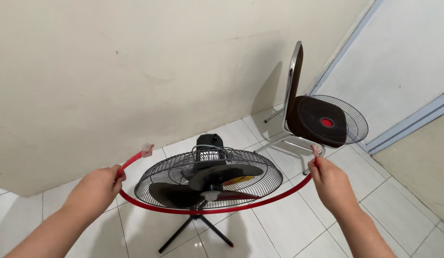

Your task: The person wipes the blades and grille of a standing fan with a cloth, then removes the front grille and fits a red rim ring around it, securing it with a clip at the fan's front. They press and fasten the clip near the motor housing to hold the ring in place.

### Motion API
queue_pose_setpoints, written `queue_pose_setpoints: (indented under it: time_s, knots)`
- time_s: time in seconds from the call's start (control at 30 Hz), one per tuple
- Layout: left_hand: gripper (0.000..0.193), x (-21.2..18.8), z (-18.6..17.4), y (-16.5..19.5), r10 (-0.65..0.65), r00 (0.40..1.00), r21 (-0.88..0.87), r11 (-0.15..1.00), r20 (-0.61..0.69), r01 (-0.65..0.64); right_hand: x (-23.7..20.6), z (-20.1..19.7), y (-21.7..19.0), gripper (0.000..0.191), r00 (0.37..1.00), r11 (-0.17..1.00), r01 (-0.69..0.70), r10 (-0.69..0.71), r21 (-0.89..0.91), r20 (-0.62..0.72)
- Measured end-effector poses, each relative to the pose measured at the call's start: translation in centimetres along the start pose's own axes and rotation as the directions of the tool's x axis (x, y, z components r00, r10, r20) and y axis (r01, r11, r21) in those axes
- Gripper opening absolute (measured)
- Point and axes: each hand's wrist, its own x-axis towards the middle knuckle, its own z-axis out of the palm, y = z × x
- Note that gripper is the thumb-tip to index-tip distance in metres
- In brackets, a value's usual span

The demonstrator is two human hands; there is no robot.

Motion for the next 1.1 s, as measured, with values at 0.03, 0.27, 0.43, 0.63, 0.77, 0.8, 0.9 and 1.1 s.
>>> queue_pose_setpoints:
  time_s: [0.03,0.27,0.43,0.63,0.77,0.8,0.9,1.1]
  knots:
    - [0.02,0.0,-0.1,0.1,0.008,1.0,0.003,1.0,-0.01,-0.008,0.0,-0.1,-0.1,0.032,1.0,1.0,-0.014,0.014,0.004,0.004]
    - [0.02,-0.4,-1.1,-0.3,0.032,0.999,0.014,0.999,-0.038,-0.032,-0.2,-0.4,-0.4,0.03,0.997,0.998,0.06,-0.061,-0.018,-0.041]
    - [0.02,-0.6,-1.2,-0.7,0.023,0.999,0.05,0.999,-0.042,-0.02,-0.2,-0.4,-0.7,0.031,0.993,0.996,0.092,-0.093,-0.007,-0.073]
    - [0.02,-0.4,-1.0,-1.1,0.023,0.999,0.048,0.999,-0.043,-0.021,-0.2,-0.1,-0.6,0.032,0.997,0.998,0.064,-0.065,-0.018,-0.05]
    - [0.021,-0.4,-1.0,-0.9,-0.006,1.0,0.024,1.0,-0.028,0.006,-0.2,0.5,-0.3,0.031,0.994,0.996,0.081,-0.083,-0.024,-0.065]
    - [0.02,-0.4,-1.0,-0.9,-0.01,1.0,0.029,1.0,-0.029,0.011,-0.3,0.6,-0.3,0.031,0.994,0.996,0.084,-0.086,-0.024,-0.068]
    - [0.02,-0.6,-1.4,-0.7,-0.034,0.999,0.031,0.999,-0.021,0.034,-0.3,0.8,-0.4,0.031,0.994,0.996,0.082,-0.083,-0.029,-0.067]
    - [0.021,-0.9,-1.9,-0.3,-0.018,1.0,0.023,1.0,-0.023,0.019,-0.8,0.4,-1.5,0.03,0.995,0.997,0.081,-0.082,-0.018,-0.06]
